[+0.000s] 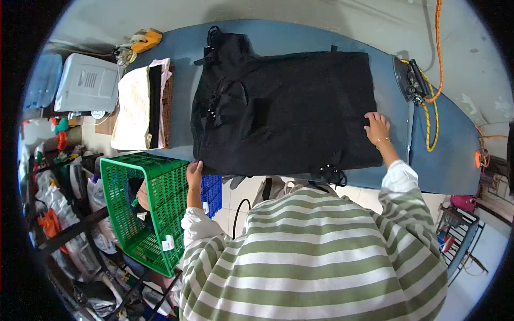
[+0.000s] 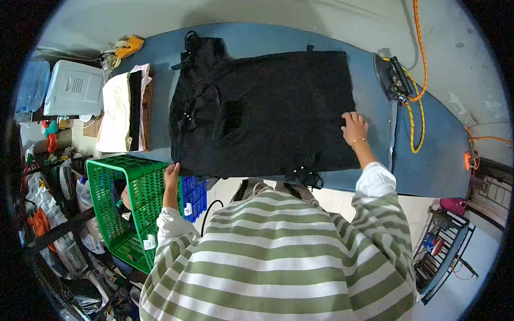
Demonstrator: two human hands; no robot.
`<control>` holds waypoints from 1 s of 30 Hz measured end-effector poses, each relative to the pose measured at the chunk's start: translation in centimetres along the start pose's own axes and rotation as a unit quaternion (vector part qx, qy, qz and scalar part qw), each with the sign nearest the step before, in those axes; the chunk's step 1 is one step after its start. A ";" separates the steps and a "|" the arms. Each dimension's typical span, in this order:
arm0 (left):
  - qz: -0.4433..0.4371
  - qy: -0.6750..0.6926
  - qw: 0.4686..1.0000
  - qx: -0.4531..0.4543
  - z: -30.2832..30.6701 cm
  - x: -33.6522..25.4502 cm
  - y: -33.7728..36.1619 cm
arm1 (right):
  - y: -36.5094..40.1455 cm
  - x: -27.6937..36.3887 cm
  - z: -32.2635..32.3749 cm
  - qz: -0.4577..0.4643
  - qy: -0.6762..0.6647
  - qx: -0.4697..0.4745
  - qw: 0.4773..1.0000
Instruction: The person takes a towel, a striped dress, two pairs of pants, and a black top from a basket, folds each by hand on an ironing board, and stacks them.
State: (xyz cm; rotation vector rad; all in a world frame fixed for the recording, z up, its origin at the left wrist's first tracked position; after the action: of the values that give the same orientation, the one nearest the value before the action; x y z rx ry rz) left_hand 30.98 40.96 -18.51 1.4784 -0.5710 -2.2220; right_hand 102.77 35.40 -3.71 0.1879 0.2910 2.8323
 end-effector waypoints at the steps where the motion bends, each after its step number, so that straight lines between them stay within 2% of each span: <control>1: -0.058 -0.080 0.994 -0.037 0.8 0.5 -0.7 | -1.1 -0.1 -0.4 -0.004 0.041 0.045 0.998; 2: -0.063 -0.060 0.993 -0.085 0.6 0.3 -0.1 | -1.8 -0.5 -0.8 -0.007 0.082 0.088 0.993; 3: -0.067 -0.040 0.988 -0.133 0.2 0.1 0.9 | -2.2 -1.0 -0.6 -0.013 0.073 0.074 0.994; 5: -0.082 -0.179 0.964 -0.180 -0.8 -1.7 2.6 | -2.9 -1.2 -0.6 -0.022 0.050 0.048 0.997; 6: -0.089 -0.249 0.943 -0.204 -1.4 -3.4 3.7 | -2.9 -0.9 -0.7 -0.034 0.050 0.017 0.998; 7: -0.111 -0.319 0.889 -0.309 -2.3 -6.9 5.7 | -2.7 -0.3 -0.8 -0.044 0.049 -0.016 0.998; 8: -0.153 -0.363 0.851 -0.348 -3.1 -9.6 6.3 | -2.9 0.6 -0.9 -0.052 0.047 -0.048 0.996; 10: -0.257 -0.370 0.845 -0.287 -5.1 -16.1 6.7 | -4.1 5.7 0.9 -0.012 -0.020 -0.085 0.996; 11: -0.245 -0.369 0.855 -0.271 -6.0 -17.8 6.2 | -4.5 8.6 1.5 0.008 -0.053 -0.100 0.994; 12: -0.214 -0.388 0.851 -0.281 -6.5 -18.2 5.0 | -5.7 11.8 0.8 0.090 -0.112 -0.101 0.984; 13: -0.163 -0.365 0.878 -0.264 -6.5 -17.8 3.4 | -7.3 14.7 -1.6 0.107 -0.243 0.018 0.964; 14: -0.139 -0.338 0.900 -0.237 -6.2 -17.0 1.5 | -7.7 18.6 -2.9 0.048 -0.282 0.162 0.944; 15: -0.062 -0.308 0.941 -0.125 -6.0 -16.5 -0.3 | -8.1 21.8 -6.8 0.023 -0.457 0.323 0.828; 16: -0.080 -0.296 0.938 -0.161 -5.5 -16.6 -0.8 | -7.8 25.2 -7.2 -0.004 -0.503 0.369 0.781; 17: -0.097 -0.287 0.933 -0.196 -5.0 -16.5 -1.0 | -7.3 28.7 -7.4 -0.033 -0.546 0.412 0.729; 19: -0.132 -0.324 0.894 -0.280 -5.2 -17.8 0.6 | -7.4 33.2 -7.8 -0.061 -0.563 0.424 0.707; 20: -0.190 -0.328 0.856 -0.351 -5.6 -19.3 2.0 | -7.3 34.7 -7.6 -0.054 -0.558 0.426 0.711; 21: -0.229 -0.316 0.856 -0.338 -6.0 -20.1 2.7 | -7.8 35.5 -9.1 -0.078 -0.551 0.405 0.726; 22: -0.187 -0.215 0.928 -0.239 -6.6 -19.5 2.7 | -8.4 35.6 -10.4 -0.099 -0.558 0.394 0.723; 23: -0.139 -0.105 0.975 -0.135 -7.6 -19.2 2.7 | -8.5 36.0 -10.2 -0.120 -0.564 0.383 0.722; 24: -0.094 0.029 0.994 -0.052 -8.6 -18.4 2.4 | -9.1 36.2 -9.2 -0.065 -0.512 0.318 0.795; 26: 0.020 0.247 0.963 0.104 -10.0 -18.6 3.4 | -8.4 37.2 -6.5 0.050 -0.392 0.177 0.901; 27: 0.038 0.308 0.941 0.133 -9.6 -18.0 3.1 | -6.2 38.6 -3.9 0.191 -0.388 0.062 0.899; 28: 0.055 0.368 0.914 0.162 -8.9 -17.3 2.4 | -3.8 40.2 -2.9 0.367 -0.328 0.058 0.868; 29: 0.069 0.424 0.883 0.189 -8.1 -16.7 1.5 | -1.1 41.1 -2.1 0.531 -0.258 0.048 0.806; 30: 0.110 0.413 0.895 0.127 -6.7 -15.0 0.1 | 1.1 40.9 -2.6 0.584 -0.153 0.094 0.792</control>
State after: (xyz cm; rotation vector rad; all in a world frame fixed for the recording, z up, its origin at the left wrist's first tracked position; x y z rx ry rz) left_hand 42.50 48.28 -9.45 2.1549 -0.6899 -1.1913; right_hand 63.16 45.96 -1.90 1.2521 0.5118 3.8458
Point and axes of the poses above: each hand's wrist, its own y-axis away from the middle knuckle, its own z-axis out of the back of the hand, x = y × z, the point moved 6 cm from there along -y, towards the middle knuckle, and after that the axes turned 6 degrees about x, right-handed, at the moved point
